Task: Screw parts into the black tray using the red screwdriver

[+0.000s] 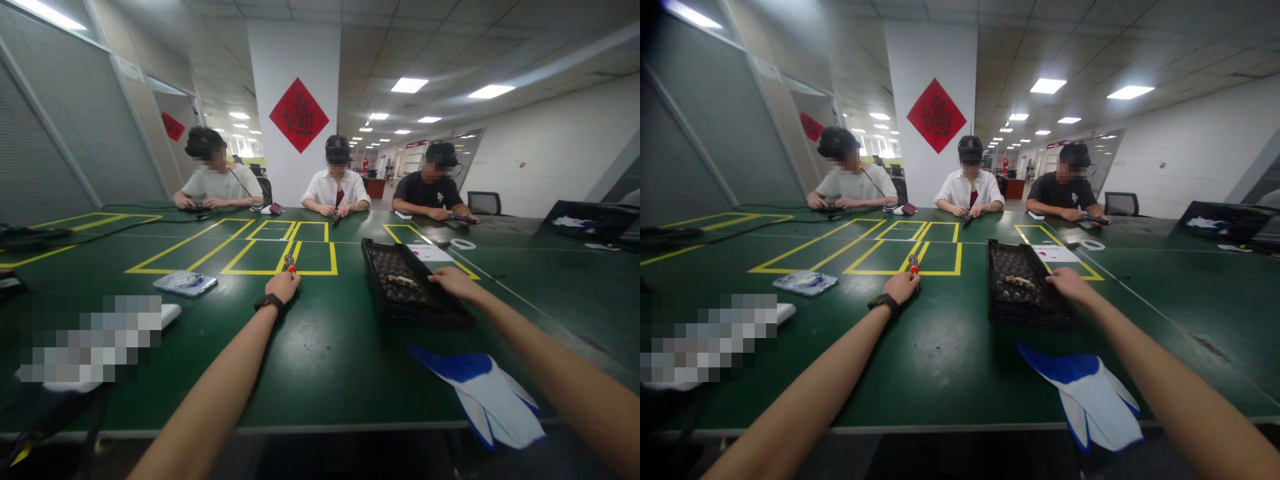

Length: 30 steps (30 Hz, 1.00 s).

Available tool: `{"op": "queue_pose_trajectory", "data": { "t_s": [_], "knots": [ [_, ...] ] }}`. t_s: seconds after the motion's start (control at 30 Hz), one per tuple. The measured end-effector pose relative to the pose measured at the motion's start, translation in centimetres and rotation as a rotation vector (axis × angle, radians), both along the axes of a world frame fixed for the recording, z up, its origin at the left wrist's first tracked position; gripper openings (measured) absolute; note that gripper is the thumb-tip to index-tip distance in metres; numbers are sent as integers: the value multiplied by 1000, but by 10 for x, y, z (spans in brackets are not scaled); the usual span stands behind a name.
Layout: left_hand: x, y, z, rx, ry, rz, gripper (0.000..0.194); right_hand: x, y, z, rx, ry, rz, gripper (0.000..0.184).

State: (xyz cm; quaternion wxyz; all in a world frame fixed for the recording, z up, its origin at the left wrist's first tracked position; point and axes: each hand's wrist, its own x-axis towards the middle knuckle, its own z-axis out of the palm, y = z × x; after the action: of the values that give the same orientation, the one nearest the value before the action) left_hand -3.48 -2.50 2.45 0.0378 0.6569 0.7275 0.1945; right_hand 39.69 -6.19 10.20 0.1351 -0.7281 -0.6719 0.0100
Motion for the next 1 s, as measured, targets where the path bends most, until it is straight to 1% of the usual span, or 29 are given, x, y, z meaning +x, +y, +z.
{"op": "queue_pose_trajectory", "data": {
  "t_s": [0.1, 0.17, 0.23, 0.3, 0.4, 0.53, 0.63, 0.7, 0.73, 0.77, 0.8, 0.83, 0.87, 0.9, 0.93, 1.0],
  "knots": [
    [-1, -1, 0, 5, -16, -5, 43, -67, 11, -19, -56, 46, 126, 27],
    [-1, -1, 0, 10, -28, -5, 42, -104, 15, -30, -68, 66, 171, 28],
    [-2, 0, 0, 19, -41, -4, 42, -131, 16, -40, -65, 83, 196, 28],
    [-3, 0, 0, 32, -55, -5, 41, -147, 16, -46, -58, 95, 203, 29],
    [-3, -2, 2, 66, -80, -8, 42, -155, 17, -52, -49, 104, 194, 29],
    [1, -12, 7, 111, -133, -35, 43, -151, 21, -52, -48, 112, 165, 27],
    [9, -22, 17, 165, -221, -124, 46, -151, 21, -45, -34, 114, 144, 31],
    [20, -30, 26, 209, -204, -168, 46, -158, 19, -35, 49, 138, 148, 40],
    [27, -34, 32, 231, -170, -192, 45, -164, 18, -30, 108, 190, 182, 44],
    [36, -38, 38, 249, -128, -232, 45, -171, 17, -24, 180, 290, 241, 47],
    [45, -42, 44, 263, -79, -275, 44, -180, 17, -18, 221, 437, 346, 48],
    [55, -46, 49, 266, -26, -334, 42, -188, 17, -12, 209, 614, 442, 48],
    [65, -49, 54, 270, 24, -409, 39, -195, 18, -8, 159, 775, 499, 47],
    [73, -51, 57, 268, 57, -473, 38, -200, 20, -4, 102, 896, 513, 46],
    [80, -51, 60, 258, 65, -535, 40, -202, 23, -2, 56, 971, 485, 44],
    [86, -48, 62, 223, 39, -631, 52, -196, 28, -1, -15, 1010, 398, 40]
  ]
}}
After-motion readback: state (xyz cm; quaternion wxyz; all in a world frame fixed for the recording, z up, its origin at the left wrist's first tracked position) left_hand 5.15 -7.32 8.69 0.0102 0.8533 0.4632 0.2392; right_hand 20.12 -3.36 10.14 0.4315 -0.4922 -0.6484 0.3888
